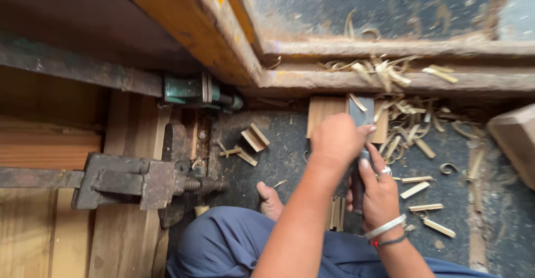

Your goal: The person sits on the floor and uses a chisel to carve a small rectangular block of wood. They repeatedly shave off thin strips of wood, creating a pile of shavings. The person occasionally pauses to clear the shavings from the work area.

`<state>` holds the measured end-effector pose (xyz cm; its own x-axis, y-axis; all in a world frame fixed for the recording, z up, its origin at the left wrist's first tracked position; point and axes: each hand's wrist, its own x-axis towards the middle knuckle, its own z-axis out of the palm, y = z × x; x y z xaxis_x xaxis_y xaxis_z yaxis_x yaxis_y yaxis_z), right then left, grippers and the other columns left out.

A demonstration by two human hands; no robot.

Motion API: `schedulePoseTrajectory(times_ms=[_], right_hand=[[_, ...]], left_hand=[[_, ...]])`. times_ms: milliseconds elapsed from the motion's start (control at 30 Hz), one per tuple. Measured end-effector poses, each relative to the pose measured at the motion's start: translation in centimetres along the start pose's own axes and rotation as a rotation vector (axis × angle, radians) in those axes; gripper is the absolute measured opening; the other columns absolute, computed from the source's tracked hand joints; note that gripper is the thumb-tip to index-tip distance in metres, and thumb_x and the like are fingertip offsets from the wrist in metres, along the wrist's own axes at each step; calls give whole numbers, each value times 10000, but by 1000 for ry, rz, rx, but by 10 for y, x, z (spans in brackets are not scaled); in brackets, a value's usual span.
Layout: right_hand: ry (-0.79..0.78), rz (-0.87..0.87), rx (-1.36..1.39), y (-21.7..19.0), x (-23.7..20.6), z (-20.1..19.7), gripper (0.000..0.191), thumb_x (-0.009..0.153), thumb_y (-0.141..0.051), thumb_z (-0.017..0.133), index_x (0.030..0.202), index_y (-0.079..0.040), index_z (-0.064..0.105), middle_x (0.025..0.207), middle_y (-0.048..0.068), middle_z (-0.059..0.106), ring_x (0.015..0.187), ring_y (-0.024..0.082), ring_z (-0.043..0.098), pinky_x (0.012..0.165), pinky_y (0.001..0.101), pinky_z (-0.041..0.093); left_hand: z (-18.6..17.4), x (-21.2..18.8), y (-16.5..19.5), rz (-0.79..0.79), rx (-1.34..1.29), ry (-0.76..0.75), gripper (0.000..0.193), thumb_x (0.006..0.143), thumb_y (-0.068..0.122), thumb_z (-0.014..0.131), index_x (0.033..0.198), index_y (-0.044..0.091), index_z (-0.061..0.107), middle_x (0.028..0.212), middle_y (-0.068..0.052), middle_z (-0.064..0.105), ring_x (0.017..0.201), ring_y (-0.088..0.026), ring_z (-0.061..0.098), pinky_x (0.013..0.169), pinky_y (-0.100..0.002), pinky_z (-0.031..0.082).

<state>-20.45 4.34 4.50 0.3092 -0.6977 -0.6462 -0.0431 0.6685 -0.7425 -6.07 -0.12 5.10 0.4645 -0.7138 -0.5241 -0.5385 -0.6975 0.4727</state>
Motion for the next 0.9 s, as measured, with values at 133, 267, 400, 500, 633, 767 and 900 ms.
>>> schedulePoseTrajectory(times_ms=[133,267,400,500,633,767,900], right_hand=[[109,18,89,-26,-32,-21,574,1016,-327,434,1583,-285,351,712,49,554,462,132,508,357,296,422],[199,52,-30,-35,-52,-55,564,1028,-297,428,1591,-292,388,733,86,567,480,161,514,372,333,430],[246,34,-97,-18,-49,-66,559,1002,-300,472,1557,-289,405,680,117,557,439,199,515,343,369,437],[203,32,-26,-4,-38,-57,589,977,-273,492,1560,-278,413,690,80,565,439,168,525,339,333,432],[150,58,-18,1,-29,-45,603,971,-279,533,1566,-269,433,705,54,591,454,121,540,351,286,440],[138,109,-73,1,-31,-39,584,977,-312,558,1547,-272,434,693,60,604,426,124,530,330,292,438],[144,139,-34,3,-31,-39,593,967,-315,561,1542,-270,421,686,56,604,419,119,533,323,285,440]], left_hand=[[-19,4,-10,34,-33,62,527,803,566,753,897,48,773,959,-212,731,949,-391,713,823,-481,557],[-6,7,-9,41,-198,373,310,850,367,746,876,59,718,942,-166,728,925,-381,696,809,-498,536],[7,15,-5,14,-220,397,284,855,330,764,836,59,681,927,-148,712,898,-367,691,787,-497,532],[9,19,-5,-25,-224,391,294,835,339,783,799,64,685,900,-137,710,880,-365,690,780,-490,535],[8,18,0,-18,-220,396,297,805,332,806,762,68,678,857,-121,703,857,-359,685,754,-492,528],[6,14,2,14,-248,386,315,786,326,803,744,60,641,834,-103,693,822,-346,680,717,-486,517],[6,13,2,56,-246,395,309,783,313,806,766,60,631,836,-107,678,826,-350,669,712,-486,505]])
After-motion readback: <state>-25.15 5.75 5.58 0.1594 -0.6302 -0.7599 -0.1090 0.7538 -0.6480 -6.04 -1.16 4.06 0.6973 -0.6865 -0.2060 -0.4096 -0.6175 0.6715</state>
